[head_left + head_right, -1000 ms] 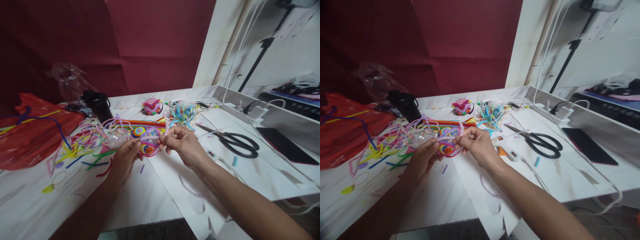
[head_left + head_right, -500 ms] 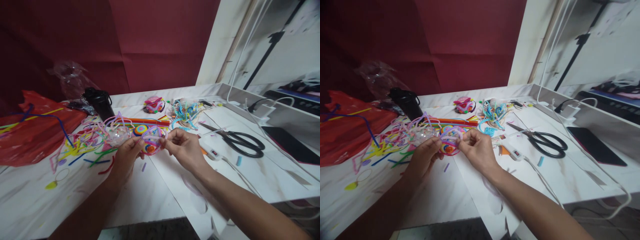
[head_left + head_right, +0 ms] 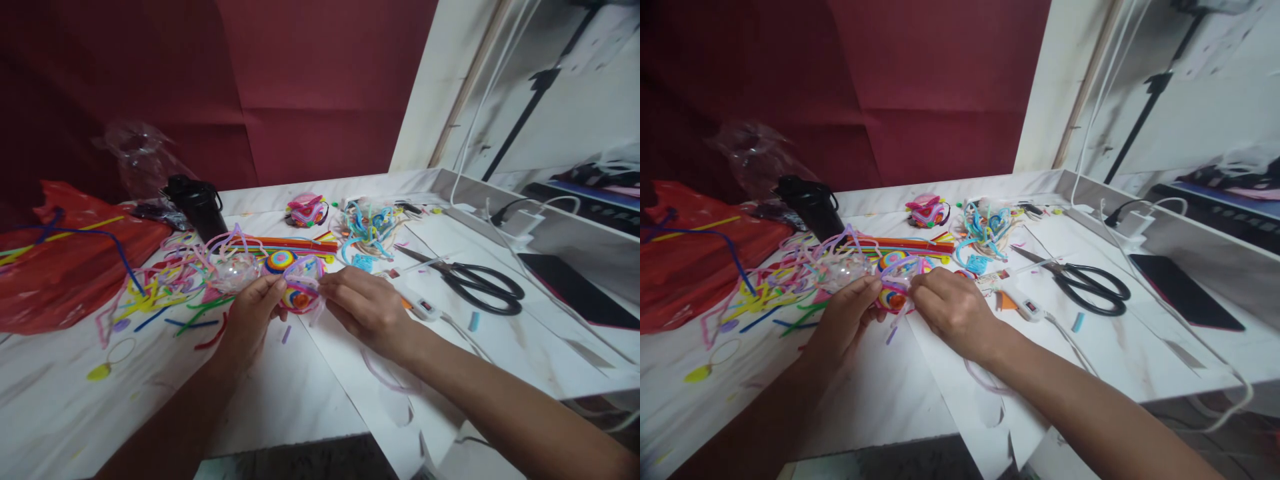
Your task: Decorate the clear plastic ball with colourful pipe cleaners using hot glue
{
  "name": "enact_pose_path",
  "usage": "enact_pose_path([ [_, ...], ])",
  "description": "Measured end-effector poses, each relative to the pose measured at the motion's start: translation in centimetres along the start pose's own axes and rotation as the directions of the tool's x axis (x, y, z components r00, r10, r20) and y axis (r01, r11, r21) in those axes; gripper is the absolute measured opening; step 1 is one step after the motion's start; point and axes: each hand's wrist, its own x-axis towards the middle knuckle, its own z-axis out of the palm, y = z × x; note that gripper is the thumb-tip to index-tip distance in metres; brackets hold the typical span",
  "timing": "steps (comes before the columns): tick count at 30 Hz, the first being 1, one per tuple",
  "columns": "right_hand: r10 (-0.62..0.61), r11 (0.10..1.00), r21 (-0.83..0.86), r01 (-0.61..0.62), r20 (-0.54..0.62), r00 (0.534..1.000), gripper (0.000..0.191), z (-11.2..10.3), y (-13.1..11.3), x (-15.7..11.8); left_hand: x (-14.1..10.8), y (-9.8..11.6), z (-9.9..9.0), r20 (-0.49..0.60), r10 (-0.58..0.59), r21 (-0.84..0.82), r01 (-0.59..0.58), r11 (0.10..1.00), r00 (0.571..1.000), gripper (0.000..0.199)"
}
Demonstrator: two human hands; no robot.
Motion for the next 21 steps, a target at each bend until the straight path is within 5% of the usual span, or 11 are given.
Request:
enact_pose_path([
  [3, -0.031, 0.999, 0.035, 0.031, 0.0, 1.0, 0.015, 0.05, -0.01, -0.09, 0.08, -0.15, -0.09, 0.001, 0.006, 0.005, -0.006, 1.0, 1.0, 0.033],
  [7, 0.26, 0.931, 0.266, -0.252, 0.004, 0.966, 0.008, 0.13, -0.42, 0.02, 0.23, -0.37, -0.15, 0.01, 0.021, -0.008, -0.021, 1.0, 1.0, 0.034],
  [12, 0.6, 0.583, 0.475, -0.659, 0.295, 0.744, 0.023, 0.16, -0.39, 0.51, 0.28, -0.55, -0.17, 0.007, 0.024, -0.002, -0.024, 1.0, 1.0, 0.033],
  [16, 0.618, 0.44, 0.516, -0.735, 0.42, 0.665, 0.028, 0.14, 0.07, 0.7, 0.39, -0.77, -0.27, -0.003, 0.026, 0.023, -0.026, 0.999, 1.0, 0.035],
  [21, 0.593, 0.42, 0.495, -0.761, 0.485, 0.643, 0.021, 0.01, 0.33, 0.9, 0.4, -0.72, -0.38, -0.006, 0.02, 0.056, -0.019, 0.998, 1.0, 0.035],
])
